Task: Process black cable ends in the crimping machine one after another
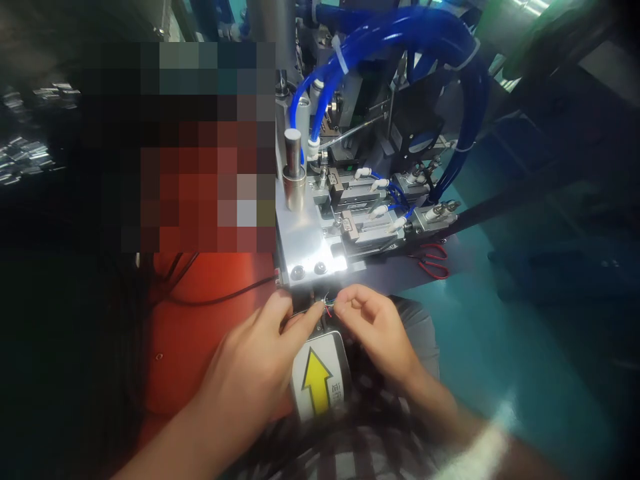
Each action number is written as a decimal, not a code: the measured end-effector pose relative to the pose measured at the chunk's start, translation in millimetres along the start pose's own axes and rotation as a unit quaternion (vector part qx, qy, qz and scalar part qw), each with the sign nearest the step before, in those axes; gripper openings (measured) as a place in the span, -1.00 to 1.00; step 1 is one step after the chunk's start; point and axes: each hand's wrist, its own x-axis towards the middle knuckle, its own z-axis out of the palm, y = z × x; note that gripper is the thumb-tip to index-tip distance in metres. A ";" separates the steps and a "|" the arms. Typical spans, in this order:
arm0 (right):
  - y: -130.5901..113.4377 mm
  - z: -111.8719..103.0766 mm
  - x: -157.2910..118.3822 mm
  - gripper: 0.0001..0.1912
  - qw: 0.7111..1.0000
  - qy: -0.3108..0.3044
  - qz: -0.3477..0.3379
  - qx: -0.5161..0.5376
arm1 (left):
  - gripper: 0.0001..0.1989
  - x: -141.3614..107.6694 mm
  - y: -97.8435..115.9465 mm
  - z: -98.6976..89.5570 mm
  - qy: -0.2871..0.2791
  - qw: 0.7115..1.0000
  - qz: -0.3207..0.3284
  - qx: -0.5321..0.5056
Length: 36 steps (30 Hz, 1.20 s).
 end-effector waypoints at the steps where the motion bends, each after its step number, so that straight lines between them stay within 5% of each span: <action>1: -0.1 0.8 0.4 -0.78 1.000 0.002 0.000 -0.003 | -0.56 -0.1 -0.1 0.3 0.000 1.000 -0.001 0.002; 16: -2.4 2.4 4.1 -0.81 0.998 0.000 0.055 0.011 | -0.58 -0.2 1.2 -1.2 0.005 1.000 -0.006 -0.006; 29: 3.2 -1.3 2.8 -0.87 0.997 -0.004 0.012 -0.080 | -0.54 -0.4 1.9 1.2 0.005 1.000 -0.015 -0.004; 36: -0.7 -3.0 3.9 -0.80 0.998 -0.028 0.051 0.010 | -0.53 0.6 0.9 -0.9 -0.005 1.000 -0.006 0.006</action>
